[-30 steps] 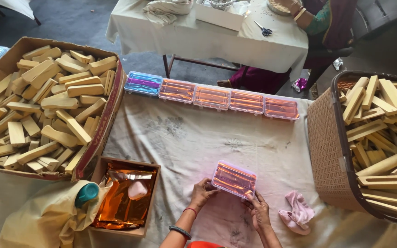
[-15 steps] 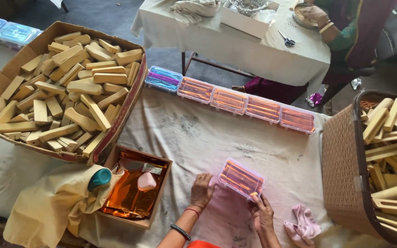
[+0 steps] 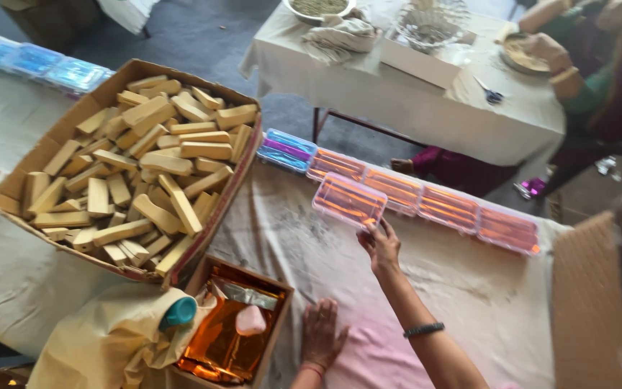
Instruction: The person wraps small rectangular sandalwood blocks in gold-colored foil and places them into clear plastic containers.
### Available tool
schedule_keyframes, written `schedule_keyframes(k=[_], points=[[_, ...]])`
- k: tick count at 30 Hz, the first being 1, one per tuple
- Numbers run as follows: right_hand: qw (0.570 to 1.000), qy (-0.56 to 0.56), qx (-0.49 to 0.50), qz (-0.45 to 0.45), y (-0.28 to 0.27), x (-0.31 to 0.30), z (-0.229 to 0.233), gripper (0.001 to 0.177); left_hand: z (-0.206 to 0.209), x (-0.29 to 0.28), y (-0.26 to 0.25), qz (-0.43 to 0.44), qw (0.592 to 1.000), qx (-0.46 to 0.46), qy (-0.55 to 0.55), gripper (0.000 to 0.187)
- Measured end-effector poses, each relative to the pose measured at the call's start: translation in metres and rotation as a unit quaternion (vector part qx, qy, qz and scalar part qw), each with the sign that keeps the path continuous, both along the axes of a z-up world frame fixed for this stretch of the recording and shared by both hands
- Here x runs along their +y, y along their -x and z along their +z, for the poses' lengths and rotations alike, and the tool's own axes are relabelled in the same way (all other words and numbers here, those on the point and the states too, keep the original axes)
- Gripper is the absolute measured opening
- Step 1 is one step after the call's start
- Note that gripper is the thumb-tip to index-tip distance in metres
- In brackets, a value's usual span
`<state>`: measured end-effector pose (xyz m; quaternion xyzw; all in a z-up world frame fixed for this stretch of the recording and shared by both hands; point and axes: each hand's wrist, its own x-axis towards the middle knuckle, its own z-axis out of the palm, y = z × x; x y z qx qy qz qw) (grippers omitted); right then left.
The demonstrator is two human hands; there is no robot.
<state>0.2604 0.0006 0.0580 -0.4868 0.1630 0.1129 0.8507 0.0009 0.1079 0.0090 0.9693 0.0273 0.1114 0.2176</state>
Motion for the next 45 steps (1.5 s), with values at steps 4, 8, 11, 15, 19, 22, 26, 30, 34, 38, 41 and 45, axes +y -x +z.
schedule_keyframes(k=[4, 8, 11, 15, 19, 22, 26, 30, 34, 38, 41, 45], points=[[1.000, 0.002, -0.007, 0.011, -0.081, 0.087, -0.021, 0.058, -0.016, 0.004, -0.003, 0.001, 1.000, -0.005, -0.011, 0.070], [1.000, 0.005, -0.016, 0.008, -0.145, 0.164, -0.060, 0.058, -0.080, 0.006, -0.008, -0.031, 0.997, -0.047, -0.051, 0.079], [0.999, 0.036, -0.015, 0.013, -0.160, 0.206, -0.061, 0.058, -0.123, 0.004, -0.011, -0.027, 0.991, -0.096, -0.085, 0.083], [0.977, 0.210, -0.022, 0.025, -0.169, 0.225, -0.034, 0.055, -0.144, -0.001, -0.011, 0.000, 0.984, -0.126, -0.123, 0.085], [0.953, 0.298, -0.047, 0.044, -0.187, 0.229, -0.041, 0.052, -0.148, -0.001, -0.010, -0.022, 0.987, -0.098, -0.127, 0.089], [0.947, 0.311, -0.052, 0.061, -0.199, 0.228, -0.058, 0.047, -0.151, -0.003, -0.011, 0.001, 0.984, -0.115, -0.134, 0.087], [0.949, 0.296, -0.073, 0.084, -0.208, 0.227, -0.070, 0.044, -0.139, -0.002, -0.012, -0.001, 0.986, -0.125, -0.114, 0.085], [0.940, 0.280, -0.149, 0.123, -0.177, 0.204, -0.049, 0.051, -0.119, 0.001, -0.011, -0.015, 0.986, -0.120, -0.111, 0.080], [0.900, 0.357, -0.209, 0.141, -0.085, 0.118, -0.041, 0.038, -0.075, 0.006, -0.010, -0.041, 0.995, -0.069, -0.058, 0.081], [0.771, 0.530, -0.321, 0.147, 0.019, -0.033, -0.054, 0.042, -0.031, 0.002, -0.007, -0.025, 0.999, -0.025, -0.037, 0.079], [0.667, 0.675, -0.267, 0.166, 0.087, -0.160, -0.053, 0.040, -0.013, -0.001, -0.004, -0.016, 0.999, 0.018, -0.048, 0.079], [0.552, 0.806, -0.158, 0.146, 0.189, -0.311, -0.042, 0.045, -0.005, -0.010, 0.000, -0.008, 0.996, -0.022, -0.082, 0.073]])
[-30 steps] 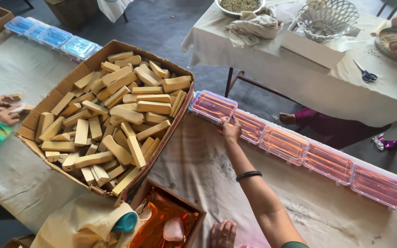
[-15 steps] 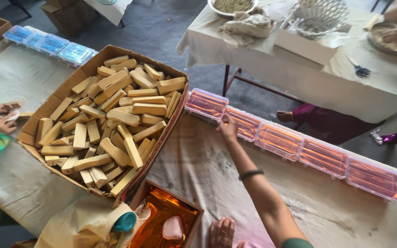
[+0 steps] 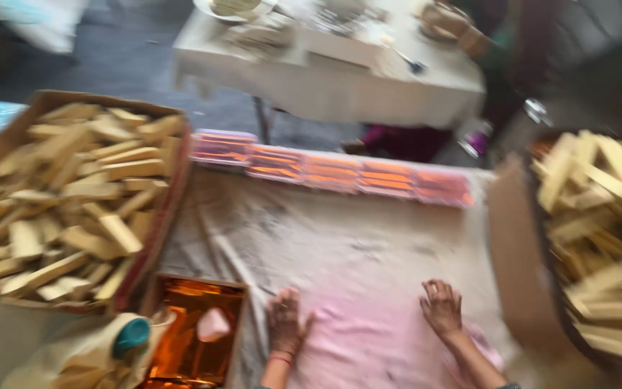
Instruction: The person wraps small rectangular sandalwood blocks in gold-colored foil and places them into clear plastic containers.
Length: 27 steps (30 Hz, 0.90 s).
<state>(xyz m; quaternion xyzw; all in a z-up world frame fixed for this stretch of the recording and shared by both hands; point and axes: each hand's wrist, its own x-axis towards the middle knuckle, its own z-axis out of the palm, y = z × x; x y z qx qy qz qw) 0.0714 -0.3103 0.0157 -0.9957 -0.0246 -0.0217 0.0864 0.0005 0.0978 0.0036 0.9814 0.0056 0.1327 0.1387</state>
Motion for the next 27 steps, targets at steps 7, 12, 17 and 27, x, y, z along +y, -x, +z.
schedule_keyframes(k=[7, 12, 17, 27], points=[[0.986, 0.133, -0.061, -0.079, 0.134, -0.119, 0.016, 0.074, -0.002, -0.102, 0.054, -0.103, 0.994, -0.018, 0.024, 0.058], [0.995, -0.037, 0.073, -0.057, 0.189, -0.124, -0.005, 0.048, -0.060, -0.171, 0.103, -0.102, 0.899, 0.226, 0.361, 0.040], [0.981, -0.142, 0.083, 0.104, 0.203, -0.122, 0.003, 0.032, -0.106, -0.171, 0.079, 0.043, 0.706, 0.400, 0.583, 0.036], [0.944, -0.124, -0.198, 0.233, 0.140, -0.164, 0.144, 0.034, -0.071, -0.172, 0.070, 0.152, 0.686, 0.390, 0.595, 0.050]])
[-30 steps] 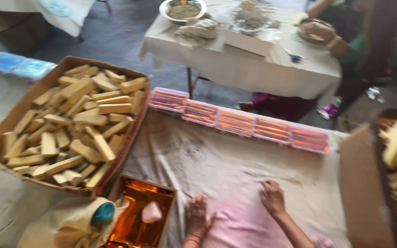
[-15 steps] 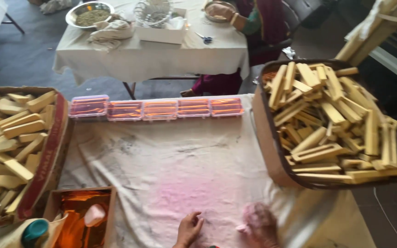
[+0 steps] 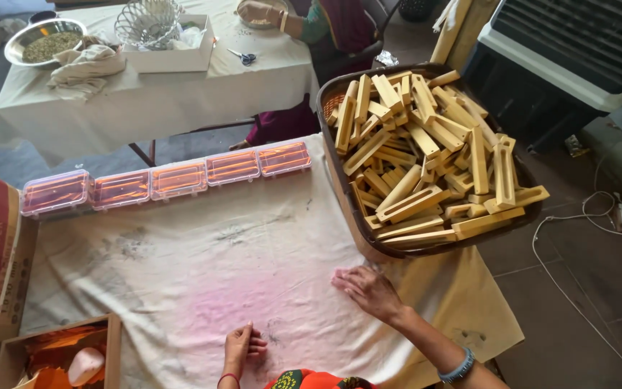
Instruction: The person wraps small rectangular sandalwood blocks in gold-colored foil and places them into clear plastic containers.
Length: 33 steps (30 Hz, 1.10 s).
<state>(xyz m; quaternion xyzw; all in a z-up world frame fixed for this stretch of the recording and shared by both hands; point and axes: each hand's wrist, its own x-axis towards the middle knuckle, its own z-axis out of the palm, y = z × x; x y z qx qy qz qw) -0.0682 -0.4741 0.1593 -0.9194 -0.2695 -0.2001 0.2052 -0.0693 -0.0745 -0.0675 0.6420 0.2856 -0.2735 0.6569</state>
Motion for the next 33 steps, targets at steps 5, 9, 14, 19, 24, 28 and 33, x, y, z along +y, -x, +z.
schedule_keyframes(k=[5, 9, 14, 19, 24, 28, 33], points=[[0.994, -0.100, 0.040, -0.004, -0.026, -0.047, 0.065, 0.016, -0.003, -0.001, -0.004, -0.006, 1.000, 0.004, -0.007, 0.050], [0.970, -0.062, 0.020, -0.236, -0.074, -0.147, 0.069, 0.025, -0.007, 0.001, -0.005, -0.008, 1.000, 0.008, -0.004, 0.050], [0.929, 0.199, 0.144, -0.276, -0.116, -0.152, 0.079, 0.057, 0.004, 0.001, -0.006, -0.020, 1.000, 0.005, 0.003, 0.050], [0.817, 0.404, 0.258, -0.320, -0.116, -0.132, 0.101, 0.046, 0.008, 0.005, 0.004, -0.032, 0.999, 0.002, 0.019, 0.048], [0.831, 0.360, 0.253, -0.341, -0.115, -0.161, 0.071, 0.036, 0.000, 0.012, 0.001, -0.063, 0.996, 0.008, 0.064, 0.045], [0.852, 0.306, 0.237, -0.353, -0.104, -0.168, 0.071, 0.012, 0.004, 0.018, 0.001, -0.077, 0.992, 0.013, 0.096, 0.044], [0.876, -0.024, 0.090, -0.474, -0.099, -0.170, 0.087, 0.026, 0.005, 0.020, 0.000, -0.096, 0.989, 0.011, 0.108, 0.043]])
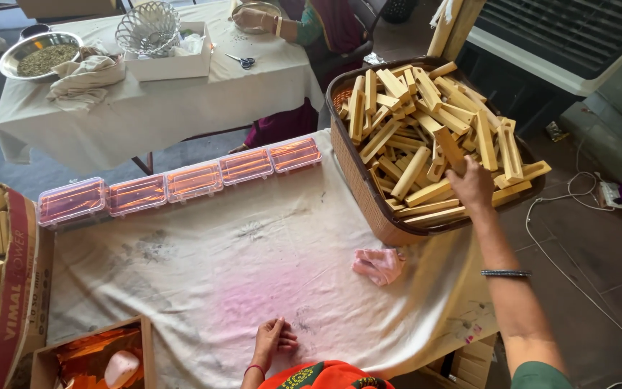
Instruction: The person wraps small rectangular sandalwood blocks in gold-colored foil and places them into clear plastic containers.
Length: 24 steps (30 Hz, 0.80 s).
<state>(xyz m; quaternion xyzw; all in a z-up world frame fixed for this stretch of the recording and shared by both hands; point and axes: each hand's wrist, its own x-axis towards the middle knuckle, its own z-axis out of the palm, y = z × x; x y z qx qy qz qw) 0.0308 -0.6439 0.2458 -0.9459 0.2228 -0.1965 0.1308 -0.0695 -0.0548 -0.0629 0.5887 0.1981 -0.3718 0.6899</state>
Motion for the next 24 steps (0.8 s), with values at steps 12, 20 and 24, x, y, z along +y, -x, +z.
schedule_keyframes(k=[12, 20, 24], points=[[0.973, -0.074, 0.179, -0.126, -0.073, 0.091, -0.042, 0.061, -0.020, 0.000, 0.006, 0.017, 0.999, -0.024, 0.029, 0.035], [0.986, -0.123, -0.017, -0.113, -0.075, 0.073, -0.082, 0.042, -0.018, -0.002, 0.008, 0.032, 0.998, -0.031, 0.034, 0.035], [0.905, -0.374, -0.185, -0.082, -0.042, 0.103, -0.055, 0.032, -0.007, -0.001, 0.008, 0.032, 0.999, -0.002, 0.025, 0.043]])
